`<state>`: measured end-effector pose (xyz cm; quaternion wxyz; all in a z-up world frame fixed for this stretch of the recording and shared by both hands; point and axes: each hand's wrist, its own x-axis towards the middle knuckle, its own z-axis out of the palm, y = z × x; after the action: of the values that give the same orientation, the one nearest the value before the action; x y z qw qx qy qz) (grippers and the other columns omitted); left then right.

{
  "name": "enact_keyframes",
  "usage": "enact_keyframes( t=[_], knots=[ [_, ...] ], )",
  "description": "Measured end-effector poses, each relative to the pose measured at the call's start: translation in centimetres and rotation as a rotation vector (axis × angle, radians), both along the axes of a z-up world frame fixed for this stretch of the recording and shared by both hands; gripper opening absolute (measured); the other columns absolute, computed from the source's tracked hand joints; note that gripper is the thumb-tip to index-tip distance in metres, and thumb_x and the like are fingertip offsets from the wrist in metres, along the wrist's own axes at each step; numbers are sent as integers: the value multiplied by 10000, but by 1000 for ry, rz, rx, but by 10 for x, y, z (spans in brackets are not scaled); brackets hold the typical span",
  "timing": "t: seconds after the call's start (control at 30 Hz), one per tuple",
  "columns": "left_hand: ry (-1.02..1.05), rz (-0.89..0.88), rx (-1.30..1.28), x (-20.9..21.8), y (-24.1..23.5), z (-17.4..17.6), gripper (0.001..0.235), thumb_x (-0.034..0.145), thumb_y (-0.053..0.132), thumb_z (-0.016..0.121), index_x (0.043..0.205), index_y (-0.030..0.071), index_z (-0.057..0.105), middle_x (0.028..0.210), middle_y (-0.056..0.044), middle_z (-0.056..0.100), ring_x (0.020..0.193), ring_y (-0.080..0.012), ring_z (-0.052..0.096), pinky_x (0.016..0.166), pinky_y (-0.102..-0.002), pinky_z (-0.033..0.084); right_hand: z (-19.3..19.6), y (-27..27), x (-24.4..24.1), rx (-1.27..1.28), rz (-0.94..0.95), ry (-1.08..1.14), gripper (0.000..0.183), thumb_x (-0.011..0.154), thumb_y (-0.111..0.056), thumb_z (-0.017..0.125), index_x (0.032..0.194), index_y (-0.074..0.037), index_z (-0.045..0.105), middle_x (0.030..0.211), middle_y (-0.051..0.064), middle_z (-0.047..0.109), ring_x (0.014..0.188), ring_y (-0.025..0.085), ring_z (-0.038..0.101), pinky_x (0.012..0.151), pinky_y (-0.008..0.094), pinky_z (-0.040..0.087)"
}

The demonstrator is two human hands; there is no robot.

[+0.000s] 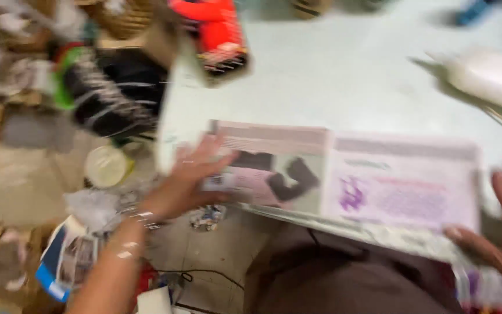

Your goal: Rolling newspaper sheets into thin tubes using a rod for a handcraft project.

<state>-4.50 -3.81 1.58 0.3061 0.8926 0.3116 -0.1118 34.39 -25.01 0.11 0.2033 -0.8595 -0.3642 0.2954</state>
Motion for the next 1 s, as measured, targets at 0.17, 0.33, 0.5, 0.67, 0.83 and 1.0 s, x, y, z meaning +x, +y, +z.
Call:
enact_keyframes(
  t=[0.17,0.33,0.5,0.67,0.83,1.0],
  knots=[
    [48,71,-67,5,9,7,744,724,309,581,1384,299,237,1525,-9,-17,1396,-242,-58,1057,-475,-55,1,-19,34,-133,346,-345,927,662,-743,328,1413,-258,82,1492,72,-82,1351,241,-125,1020,520,-159],
    [134,51,-54,2,22,-2,865,606,161,668,1360,313,272,1534,-2,25,1403,-254,-11,1068,-483,40,-5,-34,43,38,368,-291,829,748,-625,411,1431,-252,125,1487,146,-26,1361,305,-55,1023,522,-151],
    [218,-46,54,-2,24,-2,971,518,74,742,1357,279,298,1538,-16,52,1395,-300,31,1049,-515,144,-1,-39,46,102,394,-163,815,777,-522,480,1434,-200,121,1483,157,-13,1360,302,-52,1039,517,-111],
    [276,-421,757,17,17,5,997,432,387,716,1355,243,367,1539,-121,319,1309,-382,444,897,-506,488,2,-69,62,204,208,-526,507,869,-159,632,1279,105,495,1258,308,476,1108,447,457,905,561,390],
    [-44,-458,489,168,-42,34,621,667,167,637,1263,138,465,1393,-179,396,1239,-379,396,1044,-531,291,-28,-110,76,139,146,-823,387,999,-189,706,1306,30,621,1083,199,545,919,340,526,728,433,395],
    [-281,-743,433,249,-68,-7,571,856,326,536,1341,93,345,1429,-141,310,1310,-267,295,1111,-460,160,-35,-112,75,164,122,-835,297,1027,-80,669,1293,52,646,1022,205,506,826,353,492,693,432,368]
  ],
)
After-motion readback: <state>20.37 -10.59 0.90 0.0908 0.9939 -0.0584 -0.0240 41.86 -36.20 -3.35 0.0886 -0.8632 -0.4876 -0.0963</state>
